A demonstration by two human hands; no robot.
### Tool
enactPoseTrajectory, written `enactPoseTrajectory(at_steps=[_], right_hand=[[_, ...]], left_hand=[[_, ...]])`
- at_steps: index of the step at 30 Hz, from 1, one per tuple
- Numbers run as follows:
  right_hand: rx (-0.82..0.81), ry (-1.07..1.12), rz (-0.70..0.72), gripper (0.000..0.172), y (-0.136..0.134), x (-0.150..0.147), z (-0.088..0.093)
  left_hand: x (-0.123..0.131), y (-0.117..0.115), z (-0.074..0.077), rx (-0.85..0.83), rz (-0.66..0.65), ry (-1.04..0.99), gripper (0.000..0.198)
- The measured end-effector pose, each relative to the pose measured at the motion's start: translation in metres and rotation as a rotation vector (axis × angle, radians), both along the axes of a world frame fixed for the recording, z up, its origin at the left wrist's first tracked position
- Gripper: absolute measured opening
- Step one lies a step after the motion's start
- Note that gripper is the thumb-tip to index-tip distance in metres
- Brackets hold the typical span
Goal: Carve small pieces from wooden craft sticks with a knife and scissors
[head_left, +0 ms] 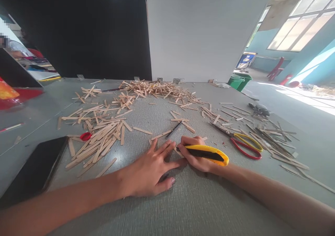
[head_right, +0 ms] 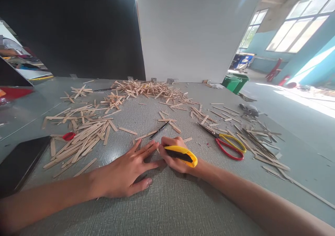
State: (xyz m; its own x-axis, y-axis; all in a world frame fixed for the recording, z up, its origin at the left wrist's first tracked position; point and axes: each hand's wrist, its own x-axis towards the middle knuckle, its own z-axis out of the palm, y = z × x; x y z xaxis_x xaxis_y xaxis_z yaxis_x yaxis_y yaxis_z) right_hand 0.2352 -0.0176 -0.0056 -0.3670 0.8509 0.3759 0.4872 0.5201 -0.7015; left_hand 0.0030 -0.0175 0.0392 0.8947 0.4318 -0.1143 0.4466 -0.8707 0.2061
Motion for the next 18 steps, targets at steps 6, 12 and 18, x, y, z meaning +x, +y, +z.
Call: enactPoseTrajectory(at_steps=[6,12,18], right_hand=[[-0.004,-0.001,0.004,0.037,-0.002,-0.001,0.006],[-0.02,0.015,-0.023,0.038,-0.004,0.0,0.005],[-0.044,0.018,-0.101,0.037,-0.004,0.0,0.012]], left_hand=[[-0.002,-0.002,0.0,0.016,-0.017,0.013,0.073],[-0.002,-0.001,-0.001,0.031,-0.039,0.034,0.076],[-0.004,0.0,-0.006,0.029,-0.04,0.0,0.079]])
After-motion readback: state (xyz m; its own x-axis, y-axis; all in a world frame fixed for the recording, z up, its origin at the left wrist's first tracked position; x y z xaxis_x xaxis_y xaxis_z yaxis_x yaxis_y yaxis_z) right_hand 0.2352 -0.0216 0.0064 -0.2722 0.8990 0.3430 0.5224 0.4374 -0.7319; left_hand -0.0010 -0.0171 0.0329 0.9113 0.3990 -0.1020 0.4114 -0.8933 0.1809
